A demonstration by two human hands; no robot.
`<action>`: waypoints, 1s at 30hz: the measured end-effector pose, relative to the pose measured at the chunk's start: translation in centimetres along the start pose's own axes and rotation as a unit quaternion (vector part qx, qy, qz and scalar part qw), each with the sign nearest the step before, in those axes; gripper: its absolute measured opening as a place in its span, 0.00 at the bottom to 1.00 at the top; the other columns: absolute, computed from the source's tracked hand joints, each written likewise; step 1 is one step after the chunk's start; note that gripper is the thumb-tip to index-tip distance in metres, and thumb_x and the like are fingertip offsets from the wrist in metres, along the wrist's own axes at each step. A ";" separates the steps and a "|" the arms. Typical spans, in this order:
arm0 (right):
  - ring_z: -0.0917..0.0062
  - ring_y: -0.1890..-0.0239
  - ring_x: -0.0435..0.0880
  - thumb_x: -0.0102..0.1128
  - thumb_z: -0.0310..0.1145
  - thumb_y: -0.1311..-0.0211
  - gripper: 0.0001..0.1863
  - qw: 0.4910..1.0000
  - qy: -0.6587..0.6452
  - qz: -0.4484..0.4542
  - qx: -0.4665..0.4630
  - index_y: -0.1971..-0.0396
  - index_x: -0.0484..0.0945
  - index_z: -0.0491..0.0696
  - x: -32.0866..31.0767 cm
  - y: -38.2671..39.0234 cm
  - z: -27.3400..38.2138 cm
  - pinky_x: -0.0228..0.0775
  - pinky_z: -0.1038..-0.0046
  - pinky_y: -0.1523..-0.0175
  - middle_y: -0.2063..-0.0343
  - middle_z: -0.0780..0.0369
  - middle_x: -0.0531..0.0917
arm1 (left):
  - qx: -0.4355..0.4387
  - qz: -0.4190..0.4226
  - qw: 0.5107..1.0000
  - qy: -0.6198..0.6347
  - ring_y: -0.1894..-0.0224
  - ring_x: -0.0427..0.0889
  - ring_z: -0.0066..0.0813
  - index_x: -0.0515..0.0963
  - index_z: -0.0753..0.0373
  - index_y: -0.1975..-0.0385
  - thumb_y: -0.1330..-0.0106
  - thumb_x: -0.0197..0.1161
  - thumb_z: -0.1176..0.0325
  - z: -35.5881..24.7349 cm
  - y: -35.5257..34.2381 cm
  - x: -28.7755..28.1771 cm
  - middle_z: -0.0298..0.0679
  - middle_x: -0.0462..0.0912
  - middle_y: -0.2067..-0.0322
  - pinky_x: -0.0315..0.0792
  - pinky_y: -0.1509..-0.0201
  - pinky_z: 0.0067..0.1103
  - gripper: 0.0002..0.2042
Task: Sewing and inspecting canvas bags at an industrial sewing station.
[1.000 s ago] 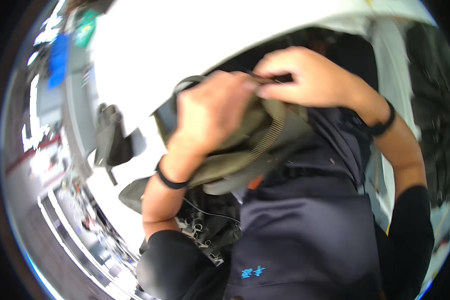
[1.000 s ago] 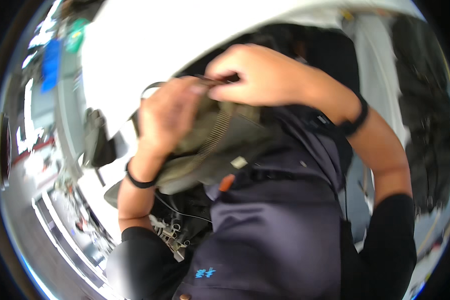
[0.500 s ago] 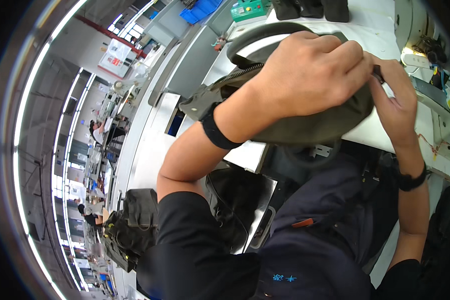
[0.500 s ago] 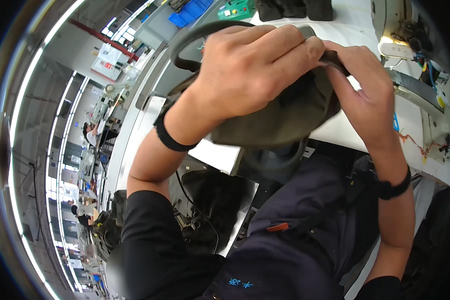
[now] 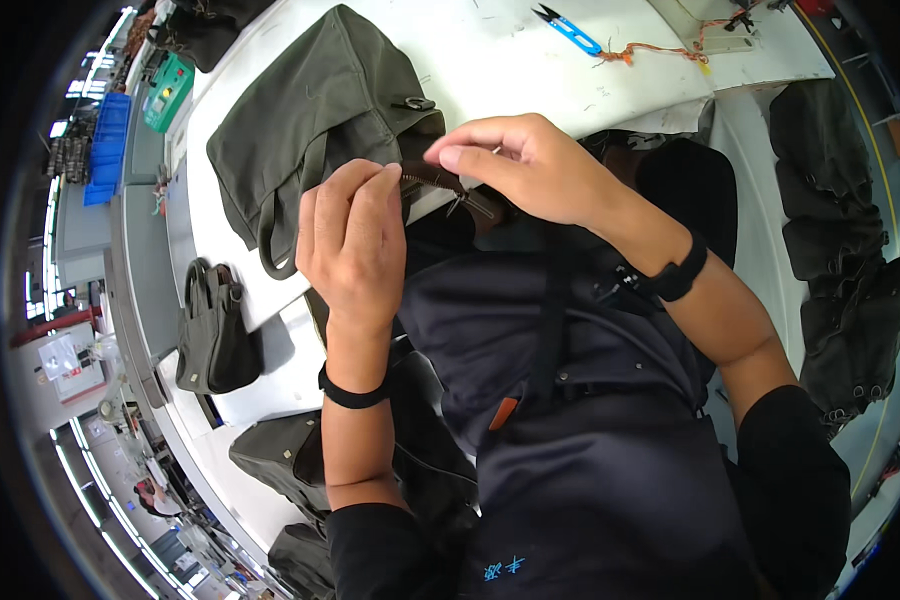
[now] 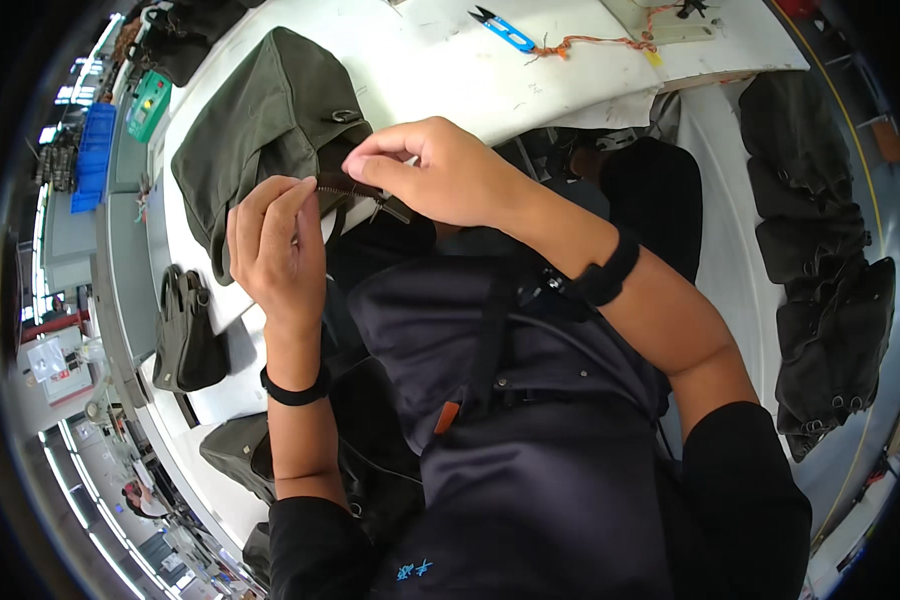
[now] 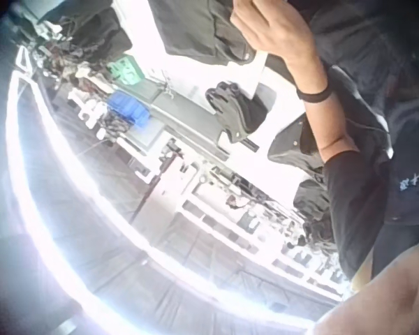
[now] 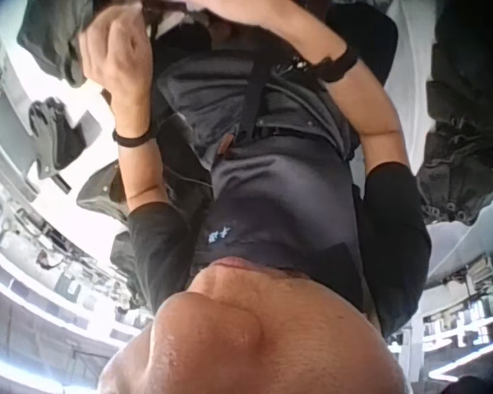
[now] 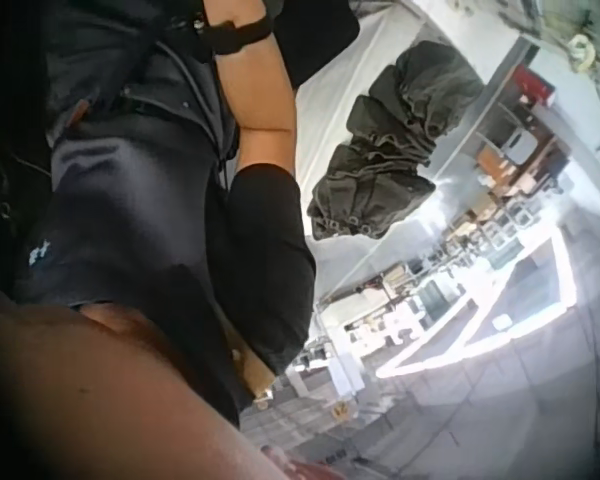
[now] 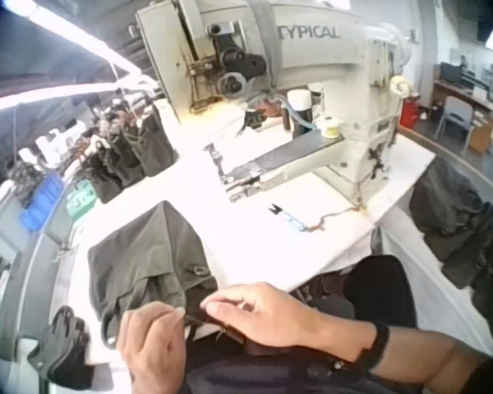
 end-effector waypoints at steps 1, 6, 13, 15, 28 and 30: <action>0.86 0.60 0.82 0.59 0.35 0.24 0.16 0.999 -0.042 -0.002 0.005 0.48 0.83 0.39 0.6 -0.5 -0.3 0.75 0.80 0.55 0.60 0.64 0.88 | -0.006 0.003 1.000 -0.004 0.66 0.84 0.33 0.85 0.61 0.64 0.44 0.73 0.82 -0.2 0.6 0.2 0.37 0.85 0.65 0.77 0.64 0.27 0.10; 0.86 0.59 0.82 0.58 0.36 0.24 0.15 0.985 -0.173 0.018 0.014 0.50 0.85 0.40 3.6 -1.2 -1.5 0.73 0.80 0.51 0.60 0.65 0.88 | -0.112 -0.025 0.993 0.036 0.65 0.86 0.29 0.86 0.64 0.62 0.40 0.72 0.82 -0.4 3.3 0.7 0.38 0.85 0.62 0.79 0.69 0.22 0.08; 0.89 0.65 0.79 0.65 0.37 0.29 0.13 0.977 -0.206 0.046 0.029 0.56 0.86 0.43 3.4 -1.5 -0.8 0.69 0.84 0.59 0.66 0.67 0.86 | -0.205 0.041 0.968 0.139 0.43 0.82 0.44 0.76 0.71 0.41 0.35 0.64 0.84 -3.7 8.2 1.0 0.55 0.78 0.41 0.81 0.44 0.29 0.21; 0.88 0.66 0.81 0.67 0.35 0.31 0.11 0.980 -0.187 0.037 0.061 0.59 0.85 0.41 3.7 -1.2 0.1 0.72 0.83 0.59 0.68 0.67 0.85 | -0.275 0.053 0.932 0.229 0.41 0.82 0.42 0.75 0.71 0.40 0.32 0.62 0.82 -3.6 8.9 1.6 0.54 0.79 0.42 0.80 0.43 0.29 0.20; 0.86 0.68 0.79 0.68 0.33 0.34 0.12 0.986 -0.165 -0.017 -0.027 0.64 0.86 0.37 1.1 -2.0 2.1 0.71 0.80 0.62 0.71 0.65 0.86 | -0.477 -0.132 0.470 0.731 0.46 0.79 0.32 0.76 0.65 0.43 0.21 0.54 0.54 2.5 3.5 7.3 0.40 0.83 0.47 0.71 0.39 0.28 0.20; 0.87 0.68 0.79 0.67 0.33 0.33 0.12 0.982 -0.183 -0.039 -0.026 0.64 0.85 0.37 0.8 -2.3 1.8 0.71 0.80 0.62 0.72 0.65 0.85 | -0.485 -0.140 0.466 0.727 0.44 0.78 0.32 0.75 0.64 0.41 0.21 0.54 0.53 2.3 4.0 8.2 0.39 0.82 0.45 0.70 0.37 0.29 0.20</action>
Point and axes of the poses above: each hand's wrist, its own y-axis away from the middle knuckle, its own x-axis out of the palm, z = x × y, the point moved 8 cm from there along -y, towards the middle knuckle
